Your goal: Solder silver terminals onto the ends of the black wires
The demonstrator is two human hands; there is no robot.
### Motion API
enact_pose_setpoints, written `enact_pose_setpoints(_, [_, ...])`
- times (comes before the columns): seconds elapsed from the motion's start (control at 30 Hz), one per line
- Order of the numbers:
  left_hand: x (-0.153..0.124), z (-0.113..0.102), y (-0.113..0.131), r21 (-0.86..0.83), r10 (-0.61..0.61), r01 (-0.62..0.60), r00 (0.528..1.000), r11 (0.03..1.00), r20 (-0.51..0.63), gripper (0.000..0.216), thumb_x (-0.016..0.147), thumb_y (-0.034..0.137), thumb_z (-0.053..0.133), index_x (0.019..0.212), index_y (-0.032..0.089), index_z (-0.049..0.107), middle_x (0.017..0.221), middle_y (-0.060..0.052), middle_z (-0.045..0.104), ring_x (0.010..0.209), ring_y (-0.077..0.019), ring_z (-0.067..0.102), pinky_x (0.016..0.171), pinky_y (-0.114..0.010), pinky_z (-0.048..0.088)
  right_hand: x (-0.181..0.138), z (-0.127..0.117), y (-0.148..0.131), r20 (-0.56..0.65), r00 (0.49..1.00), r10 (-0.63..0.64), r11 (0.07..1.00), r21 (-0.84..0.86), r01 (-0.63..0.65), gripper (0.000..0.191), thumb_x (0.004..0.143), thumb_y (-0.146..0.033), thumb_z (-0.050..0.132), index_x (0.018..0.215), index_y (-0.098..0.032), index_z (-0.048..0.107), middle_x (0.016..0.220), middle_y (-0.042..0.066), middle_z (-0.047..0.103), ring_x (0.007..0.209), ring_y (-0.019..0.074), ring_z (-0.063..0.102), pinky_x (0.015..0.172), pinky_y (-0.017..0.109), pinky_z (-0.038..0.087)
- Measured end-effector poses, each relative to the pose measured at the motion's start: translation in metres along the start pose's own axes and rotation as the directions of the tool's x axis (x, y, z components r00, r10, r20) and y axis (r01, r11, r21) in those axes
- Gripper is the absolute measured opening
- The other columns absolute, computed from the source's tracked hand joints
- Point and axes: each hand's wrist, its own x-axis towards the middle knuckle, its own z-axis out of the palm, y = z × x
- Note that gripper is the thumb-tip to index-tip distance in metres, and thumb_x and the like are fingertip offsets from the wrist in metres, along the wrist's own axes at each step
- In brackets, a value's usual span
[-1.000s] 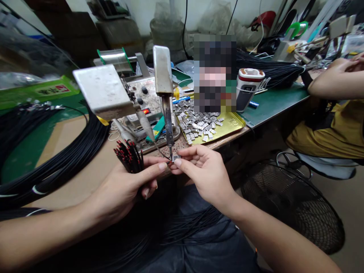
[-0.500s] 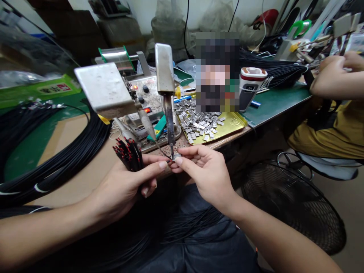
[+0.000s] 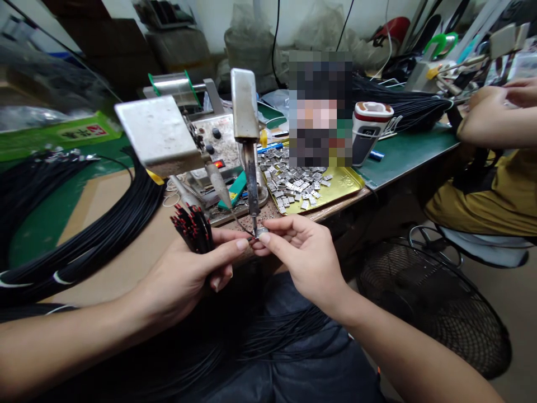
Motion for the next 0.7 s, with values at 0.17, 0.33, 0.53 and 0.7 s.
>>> enact_pose_setpoints(0.17, [-0.0003,0.0005,-0.0007,-0.014,-0.009,0.009,1.0,1.0,-0.019,0.026,0.074,0.033,0.078,0.087,0.012,0.071,0.056,0.002,0.058,0.045,-0.0056,0.046,0.037,-0.012,0.034,0.0001,0.0007,-0.0002,0.005,1.0,0.002,1.0,-0.009,-0.002,0.02,0.076,-0.024,0.08,0.092,-0.015,0.071,0.078,0.004,0.078,0.069,0.0158,0.075,0.069,0.025,0.062])
enact_pose_setpoints(0.33, [-0.001,0.0017,0.0011,-0.006,0.0,0.0,1.0,1.0,0.007,0.024,0.075,0.031,0.078,0.086,0.011,0.071,0.059,0.001,0.061,0.046,-0.0059,0.049,0.037,-0.012,0.036,-0.0016,0.0005,-0.0014,-0.013,1.0,-0.009,0.999,-0.051,0.009,0.023,0.072,-0.024,0.083,0.09,-0.015,0.07,0.077,0.003,0.076,0.07,0.0157,0.074,0.069,0.025,0.061])
enact_pose_setpoints(0.53, [-0.0007,0.0002,0.0003,-0.011,-0.011,0.012,0.993,1.0,0.118,0.023,0.082,0.032,0.071,0.093,0.012,0.068,0.056,0.0,0.063,0.045,-0.009,0.055,0.043,-0.017,0.045,-0.004,0.0008,-0.0027,-0.02,1.0,-0.013,0.997,-0.082,0.011,0.023,0.07,-0.024,0.084,0.086,-0.016,0.069,0.075,0.003,0.075,0.069,0.0163,0.072,0.068,0.027,0.059])
enact_pose_setpoints(0.7, [-0.0015,-0.0006,0.0014,0.028,-0.05,0.047,0.992,0.998,0.116,0.026,0.081,0.032,0.072,0.096,0.011,0.067,0.053,0.0,0.064,0.042,-0.0099,0.056,0.041,-0.017,0.044,-0.0053,-0.0029,-0.0094,0.013,0.996,-0.087,0.952,-0.294,0.087,0.014,0.075,-0.022,0.079,0.084,-0.017,0.069,0.078,0.004,0.073,0.072,0.018,0.071,0.068,0.03,0.058])
